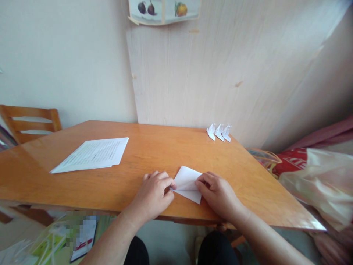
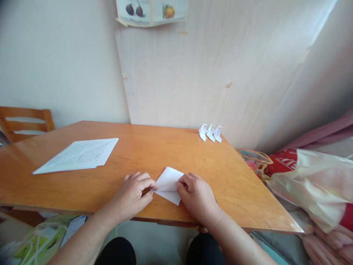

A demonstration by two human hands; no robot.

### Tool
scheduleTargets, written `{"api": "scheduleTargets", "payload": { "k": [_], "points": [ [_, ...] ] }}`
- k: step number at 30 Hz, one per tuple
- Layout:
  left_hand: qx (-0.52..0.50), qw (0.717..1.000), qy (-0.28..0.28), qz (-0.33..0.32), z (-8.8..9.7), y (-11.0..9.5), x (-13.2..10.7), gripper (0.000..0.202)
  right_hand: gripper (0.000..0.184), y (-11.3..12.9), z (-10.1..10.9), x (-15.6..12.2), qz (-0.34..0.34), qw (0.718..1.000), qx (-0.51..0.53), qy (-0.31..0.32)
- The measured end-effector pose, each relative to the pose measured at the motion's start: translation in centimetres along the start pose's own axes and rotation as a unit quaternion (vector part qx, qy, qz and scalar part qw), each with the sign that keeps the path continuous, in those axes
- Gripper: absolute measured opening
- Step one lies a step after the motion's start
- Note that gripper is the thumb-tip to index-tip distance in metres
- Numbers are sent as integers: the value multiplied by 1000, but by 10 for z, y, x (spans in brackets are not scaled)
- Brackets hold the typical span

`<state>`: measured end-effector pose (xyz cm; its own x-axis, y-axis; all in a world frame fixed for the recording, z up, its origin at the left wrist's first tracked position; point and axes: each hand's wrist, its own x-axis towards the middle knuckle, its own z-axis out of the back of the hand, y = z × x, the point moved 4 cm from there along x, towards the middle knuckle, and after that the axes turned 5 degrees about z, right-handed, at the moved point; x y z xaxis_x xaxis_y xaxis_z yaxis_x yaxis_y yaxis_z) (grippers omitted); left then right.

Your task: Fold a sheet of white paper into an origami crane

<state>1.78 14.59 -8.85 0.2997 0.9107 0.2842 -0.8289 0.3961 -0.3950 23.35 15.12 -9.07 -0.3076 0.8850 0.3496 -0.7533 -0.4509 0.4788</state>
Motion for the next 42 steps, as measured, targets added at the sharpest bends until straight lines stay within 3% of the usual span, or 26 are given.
{"api": "scheduleTargets", "payload": {
  "k": [11,25,42],
  "points": [
    [-7,1000,18,12,5,-1,-1,21,22,-9,-7,0,-35,999,-6,31],
    [-8,1000,22,8,5,-2,-2,19,23,-5,-1,4,-26,999,-12,45],
    [-14,999,24,38,7,-2,-3,16,18,-3,-5,2,-50,997,-51,36]
  ]
}}
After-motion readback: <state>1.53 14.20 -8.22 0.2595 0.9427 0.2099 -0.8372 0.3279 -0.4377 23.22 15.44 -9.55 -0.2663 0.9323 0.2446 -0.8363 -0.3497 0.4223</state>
